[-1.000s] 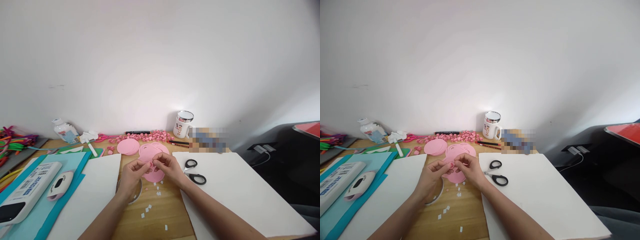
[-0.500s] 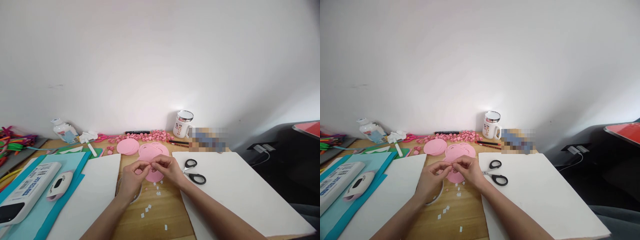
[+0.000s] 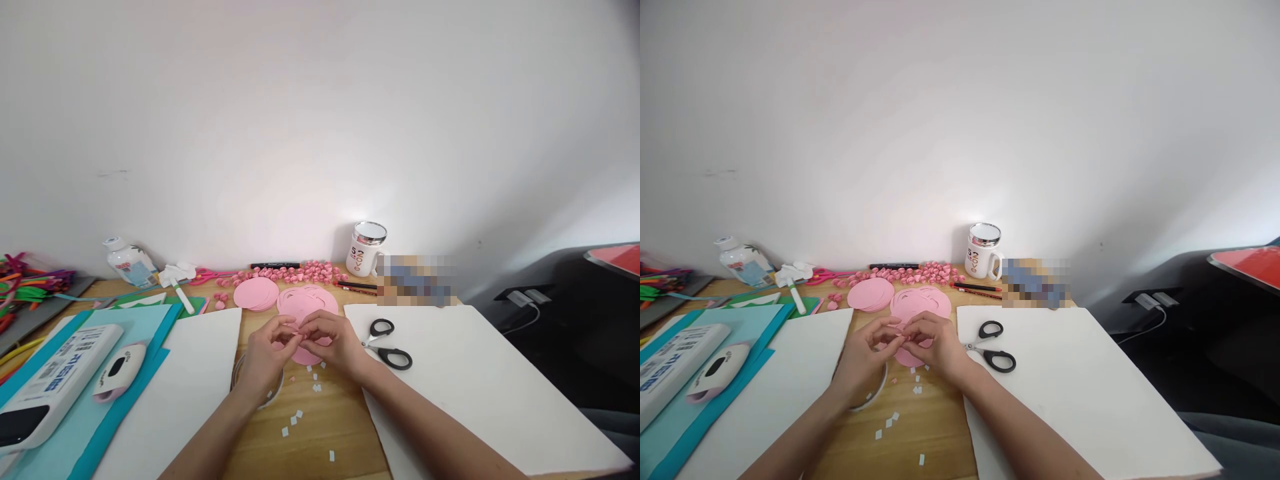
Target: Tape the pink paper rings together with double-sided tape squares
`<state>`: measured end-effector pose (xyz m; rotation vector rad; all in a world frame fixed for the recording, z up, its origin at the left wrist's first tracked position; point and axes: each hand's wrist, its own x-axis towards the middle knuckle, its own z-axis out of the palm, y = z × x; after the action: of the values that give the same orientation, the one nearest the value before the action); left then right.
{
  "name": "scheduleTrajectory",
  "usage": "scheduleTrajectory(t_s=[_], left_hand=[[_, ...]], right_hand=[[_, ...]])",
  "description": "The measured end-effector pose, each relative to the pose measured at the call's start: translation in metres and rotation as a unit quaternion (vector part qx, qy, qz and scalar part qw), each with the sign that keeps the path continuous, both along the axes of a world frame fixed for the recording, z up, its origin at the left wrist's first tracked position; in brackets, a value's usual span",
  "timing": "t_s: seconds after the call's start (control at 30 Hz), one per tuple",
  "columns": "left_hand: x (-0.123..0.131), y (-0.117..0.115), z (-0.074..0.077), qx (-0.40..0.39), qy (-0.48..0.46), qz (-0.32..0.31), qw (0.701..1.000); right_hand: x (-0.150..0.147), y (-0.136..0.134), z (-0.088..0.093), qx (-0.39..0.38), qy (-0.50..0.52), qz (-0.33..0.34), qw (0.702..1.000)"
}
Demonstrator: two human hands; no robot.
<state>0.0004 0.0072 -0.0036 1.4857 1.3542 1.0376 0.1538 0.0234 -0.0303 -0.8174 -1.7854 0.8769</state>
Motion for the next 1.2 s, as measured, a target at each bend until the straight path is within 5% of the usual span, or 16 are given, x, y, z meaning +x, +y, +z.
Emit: scheduleTrajectory(t_s=[0.47, 0.8, 1.0, 1.2], left_hand=[[-0.003, 0.005, 0.001, -0.089, -0.063, -0.045, 0.993], [0.005, -0.002, -0.003, -0.132, -0.217, -0.011, 0.967], [0.003, 0.000, -0.003, -0.136, -0.232, 0.004, 0.963], [-0.006, 0.005, 0.005, -0.157, -0.170, -0.048, 0.972]], right_hand=[[0.001, 0.000, -0.007, 0.154, -0.138, -0.051, 0.977], [-0.002, -0.002, -0.003, 0.243, -0.142, -0.128, 0.951], [-0.003, -0.003, -0.005, 0.215, -0.112, -0.070, 0.968], [-0.002, -0.002, -0.007, 0.220, -0.128, -0.013, 0.967]])
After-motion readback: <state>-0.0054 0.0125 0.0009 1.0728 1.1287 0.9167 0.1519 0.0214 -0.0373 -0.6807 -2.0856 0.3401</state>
